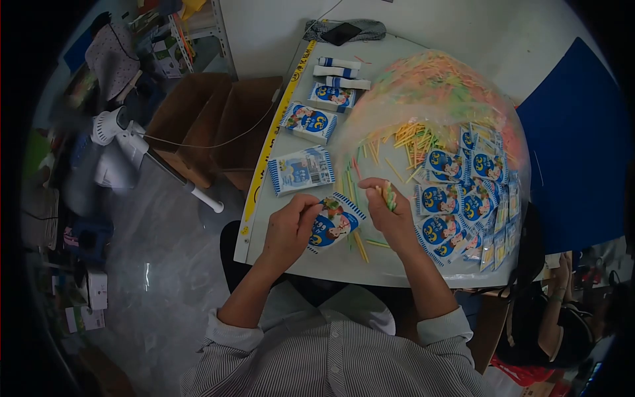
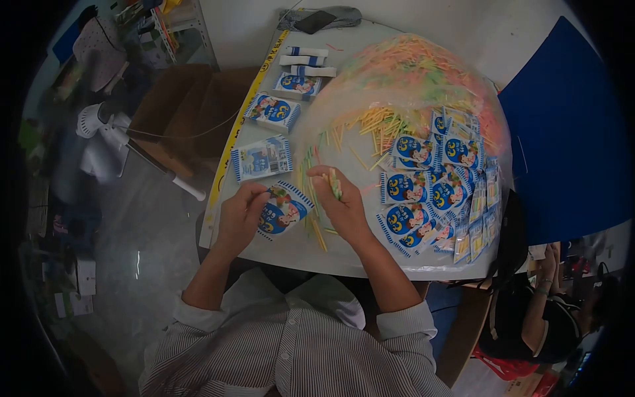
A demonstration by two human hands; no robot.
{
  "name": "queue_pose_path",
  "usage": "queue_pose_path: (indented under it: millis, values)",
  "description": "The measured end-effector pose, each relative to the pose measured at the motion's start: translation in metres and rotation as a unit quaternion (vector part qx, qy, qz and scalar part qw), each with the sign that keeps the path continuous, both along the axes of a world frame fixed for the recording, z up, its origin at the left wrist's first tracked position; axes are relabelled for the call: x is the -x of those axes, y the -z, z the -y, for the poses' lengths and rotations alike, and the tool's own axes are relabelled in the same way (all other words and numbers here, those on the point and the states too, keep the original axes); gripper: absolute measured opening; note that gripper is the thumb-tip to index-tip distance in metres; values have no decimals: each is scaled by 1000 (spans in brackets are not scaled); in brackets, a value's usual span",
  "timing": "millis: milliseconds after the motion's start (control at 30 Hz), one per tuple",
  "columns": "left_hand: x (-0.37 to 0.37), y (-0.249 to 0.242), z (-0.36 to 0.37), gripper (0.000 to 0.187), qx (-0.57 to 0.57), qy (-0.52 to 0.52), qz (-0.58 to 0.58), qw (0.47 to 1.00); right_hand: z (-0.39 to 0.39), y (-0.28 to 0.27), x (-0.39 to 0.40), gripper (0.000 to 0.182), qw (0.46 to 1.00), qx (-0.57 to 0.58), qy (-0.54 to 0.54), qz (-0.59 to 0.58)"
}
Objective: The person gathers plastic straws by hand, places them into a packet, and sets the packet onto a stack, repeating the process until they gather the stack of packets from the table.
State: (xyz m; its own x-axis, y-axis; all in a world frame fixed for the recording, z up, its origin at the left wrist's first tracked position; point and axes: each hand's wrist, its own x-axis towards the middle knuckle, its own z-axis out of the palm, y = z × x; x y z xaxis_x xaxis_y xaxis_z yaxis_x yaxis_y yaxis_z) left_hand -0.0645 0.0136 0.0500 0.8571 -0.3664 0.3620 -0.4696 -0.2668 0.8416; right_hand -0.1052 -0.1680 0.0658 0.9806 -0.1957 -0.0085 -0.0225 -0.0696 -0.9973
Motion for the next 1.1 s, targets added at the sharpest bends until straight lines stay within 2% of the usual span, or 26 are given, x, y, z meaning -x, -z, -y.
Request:
queue_pose_path:
  millis: [33,67,133,233,267,300,333,400,433,467,500,533,567,600,633,700,733,767,833,867,900,933,1000,1033,1100]
  values:
    - [1,-1,0,10,-1,1,-2,1000,-4,-2,2,20,995,94,0,23]
    - [1,-2,0,9,-10,8,-14,1000,-3,0,4,20,996,92,1,21]
    - [2,-1,0,9,-22,12,-28,999,0,2,6,17,993,92,-67,-31]
    - [1,2,4,12,-24,35,1,999,3,4,13,14,997,52,-51,-37]
    - [0,0,8,17,-31,-51,145,988,4,1,15,14,997,52,-50,-38]
    - [0,-2,12,23,-37,-135,285,948,4,-4,17,15,995,92,-28,-32]
    - [4,-1,12,23,-37,-132,285,949,3,-8,19,16,991,132,-5,-26]
    - [21,4,7,31,-10,-69,209,975,-1,-12,24,17,989,150,13,-12]
    - [28,4,9,31,-12,-69,209,975,-4,-12,26,19,985,168,27,3]
    - [37,3,16,30,29,-15,58,998,-8,-10,27,19,986,167,24,4]
    - [43,2,22,29,70,37,-95,992,-12,-7,28,17,970,226,33,85]
    - [45,7,28,29,69,33,-94,993,-16,-4,30,17,944,281,42,165]
    - [46,17,34,27,173,34,-165,971,-20,0,32,17,945,279,38,165]
    - [47,22,37,24,273,36,-232,933,-23,3,34,17,913,353,28,202]
    - [48,21,37,24,272,34,-233,933,-27,6,36,17,874,424,20,237]
    - [51,17,38,18,340,-17,-340,877,-32,13,39,17,868,432,14,246]
    - [50,19,37,18,340,-18,-341,876,-34,17,40,18,860,441,8,257]
    - [48,22,34,17,305,-16,-341,889,-35,23,38,18,861,440,7,256]
    - [43,30,27,16,267,-16,-343,900,-37,35,35,16,902,326,42,281]
    - [40,34,24,18,194,-23,-278,941,-37,34,36,16,903,325,42,279]
    - [38,36,22,20,118,-28,-209,970,-35,31,38,14,970,178,43,158]
    - [39,34,22,20,117,-28,-210,970,-33,30,39,13,998,24,42,29]
    - [41,26,23,23,-2,-47,-83,995,-30,32,37,11,995,60,71,35]
    - [41,23,24,23,-1,-46,-83,996,-29,33,34,10,989,96,99,44]
    - [42,18,27,21,13,-53,-7,998,-27,33,29,9,990,88,103,35]
